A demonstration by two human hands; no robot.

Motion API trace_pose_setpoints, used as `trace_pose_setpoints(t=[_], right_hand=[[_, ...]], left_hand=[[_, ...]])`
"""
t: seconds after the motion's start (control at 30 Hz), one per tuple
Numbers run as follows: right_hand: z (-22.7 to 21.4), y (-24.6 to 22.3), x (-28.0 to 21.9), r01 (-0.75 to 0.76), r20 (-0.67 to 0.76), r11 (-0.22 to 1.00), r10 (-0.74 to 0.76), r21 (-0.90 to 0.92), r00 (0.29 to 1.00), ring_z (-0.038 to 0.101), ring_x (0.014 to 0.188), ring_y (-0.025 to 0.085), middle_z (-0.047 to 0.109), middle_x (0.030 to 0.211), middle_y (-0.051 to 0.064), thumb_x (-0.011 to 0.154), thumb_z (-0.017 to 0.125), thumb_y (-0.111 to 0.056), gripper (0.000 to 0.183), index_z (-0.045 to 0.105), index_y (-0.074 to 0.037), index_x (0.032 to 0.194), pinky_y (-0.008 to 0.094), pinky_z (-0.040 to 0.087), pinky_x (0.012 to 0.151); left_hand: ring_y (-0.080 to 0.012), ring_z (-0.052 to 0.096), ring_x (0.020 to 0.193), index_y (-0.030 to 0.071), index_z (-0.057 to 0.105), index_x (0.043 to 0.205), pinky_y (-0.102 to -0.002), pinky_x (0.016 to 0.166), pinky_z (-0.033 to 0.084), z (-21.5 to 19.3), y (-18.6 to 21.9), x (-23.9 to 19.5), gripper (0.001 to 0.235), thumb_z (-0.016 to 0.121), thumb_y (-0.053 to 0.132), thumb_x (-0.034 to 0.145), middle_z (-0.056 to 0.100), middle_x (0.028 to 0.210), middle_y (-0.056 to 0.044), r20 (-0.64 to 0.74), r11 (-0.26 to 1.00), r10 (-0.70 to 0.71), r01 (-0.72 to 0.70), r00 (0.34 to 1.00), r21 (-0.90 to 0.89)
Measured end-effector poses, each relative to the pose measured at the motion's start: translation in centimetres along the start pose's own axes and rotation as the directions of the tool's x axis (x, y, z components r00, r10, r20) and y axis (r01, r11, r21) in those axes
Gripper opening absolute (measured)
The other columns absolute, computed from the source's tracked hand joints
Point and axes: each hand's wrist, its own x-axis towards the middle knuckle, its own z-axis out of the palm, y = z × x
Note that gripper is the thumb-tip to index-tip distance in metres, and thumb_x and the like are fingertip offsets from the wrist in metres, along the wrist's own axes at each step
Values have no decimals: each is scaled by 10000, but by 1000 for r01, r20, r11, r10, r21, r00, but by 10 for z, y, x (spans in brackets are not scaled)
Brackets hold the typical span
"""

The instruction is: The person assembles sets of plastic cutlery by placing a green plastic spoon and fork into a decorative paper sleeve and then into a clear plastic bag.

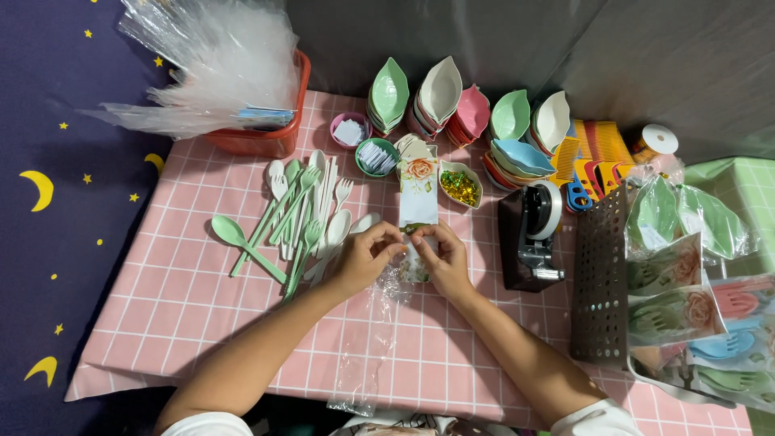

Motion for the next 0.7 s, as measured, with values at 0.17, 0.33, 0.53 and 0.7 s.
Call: trace_pose_setpoints(t=[0.17,0.33,0.53,0.7], right_hand=[[2,-6,1,-24,-1,999,24,38,1000,545,811,123,558,879,66,947,700,-128,111,694,-22,915,288,468,785],[6,-19,1,-69,11,995,68,75,998,513,658,77,528,807,30,962,678,-128,127,682,-14,906,244,467,651],[4,-19,3,-181,-25,979,184,93,983,441,573,19,516,677,-41,944,697,-149,107,700,-45,919,180,372,515],[2,-3,7,-233,-39,966,238,111,970,452,479,21,503,607,-31,936,700,-170,116,690,-61,899,172,379,463]], left_hand=[[-213,681,599,135,708,935,-283,533,536,-4,16,-1,43,678,106,926,746,761,-59,19,979,133,-134,991,153],[-292,704,690,126,711,948,-349,615,573,-6,17,2,91,646,64,931,727,798,-86,82,915,288,-299,954,270],[-261,710,794,138,693,914,-348,719,584,-4,11,0,110,635,46,933,704,920,-22,97,873,375,-386,922,297],[-242,705,842,130,692,929,-339,774,569,-6,10,1,64,645,94,952,682,914,-15,62,919,339,-345,939,193]])
